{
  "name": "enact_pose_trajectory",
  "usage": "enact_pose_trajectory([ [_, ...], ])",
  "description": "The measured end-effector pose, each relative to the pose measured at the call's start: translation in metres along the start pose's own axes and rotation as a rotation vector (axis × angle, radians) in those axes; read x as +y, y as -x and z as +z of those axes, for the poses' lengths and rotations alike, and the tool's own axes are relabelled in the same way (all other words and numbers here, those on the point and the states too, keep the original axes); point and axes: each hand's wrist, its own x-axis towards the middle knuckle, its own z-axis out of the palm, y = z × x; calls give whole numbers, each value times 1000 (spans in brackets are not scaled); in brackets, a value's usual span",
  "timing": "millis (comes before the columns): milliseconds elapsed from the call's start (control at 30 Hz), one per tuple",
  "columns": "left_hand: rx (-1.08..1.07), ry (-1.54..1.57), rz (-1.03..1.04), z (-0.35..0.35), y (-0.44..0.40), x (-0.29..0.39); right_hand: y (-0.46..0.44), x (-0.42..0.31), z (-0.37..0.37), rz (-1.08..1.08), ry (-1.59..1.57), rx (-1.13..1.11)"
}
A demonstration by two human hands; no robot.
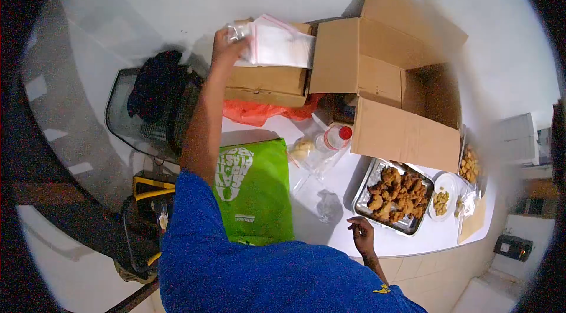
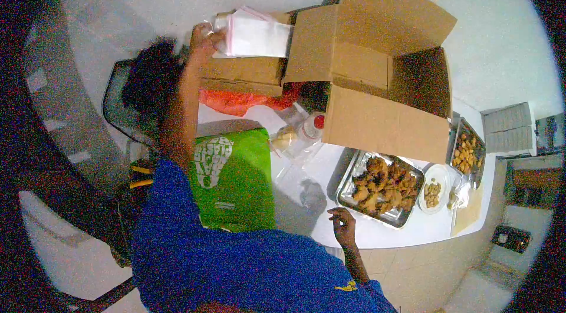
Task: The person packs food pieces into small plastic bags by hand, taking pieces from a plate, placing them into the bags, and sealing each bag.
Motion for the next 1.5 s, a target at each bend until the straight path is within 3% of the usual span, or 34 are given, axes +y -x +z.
enact_pose_trajectory([
  [67, -91, 26, 43, -12, 17, -25, 3, -7, -3, 16, -11, 17],
  [167, -78, -106, -199, -25, 49, -49, 17, 18, -5, 62, -25, 67],
  [267, 43, -262, 8, -33, 60, -58, 24, 17, -5, 71, -8, 49],
  [300, 8, -130, 118, -44, 45, -81, 25, 16, -5, 60, -1, 39],
  [400, 162, -387, 360, -58, 3, -89, 21, 13, -5, 37, 1, 20],
  [500, 226, -657, 438, -70, -29, -76, 17, 13, -6, 34, -13, 16],
  [600, 162, -878, 147, -62, -36, -65, 15, 17, -7, 34, 20, 18],
  [700, 346, -1217, 496, -41, -19, -54, 14, 16, -5, 41, -37, 56],
  [800, 354, -1145, 793, -10, -8, -14, 14, 18, -4, 61, 14, 24],
  [867, 168, -1076, 903, 7, -25, -13, 10, 17, 0, 40, 8, 50],
  [933, -76, -1171, 704, 29, -40, -10, 6, 14, 3, 46, -52, 59],
  [1033, -334, -1566, 512, 52, -42, -14, 6, 9, 7, 71, -47, 23],
  [1133, -462, -1451, 439, 58, -54, -25, 12, 12, 14, 24, -13, -9],
  [1233, -596, -1526, 496, 68, -43, 10, 17, 9, 17, 52, -50, 23],
  [1433, -156, -1277, 786, 50, -58, 27, 16, 10, 10, 10, -21, 28],
  [1500, 73, -853, 709, 38, -50, 48, 14, 10, 6, -8, -34, 35],
])
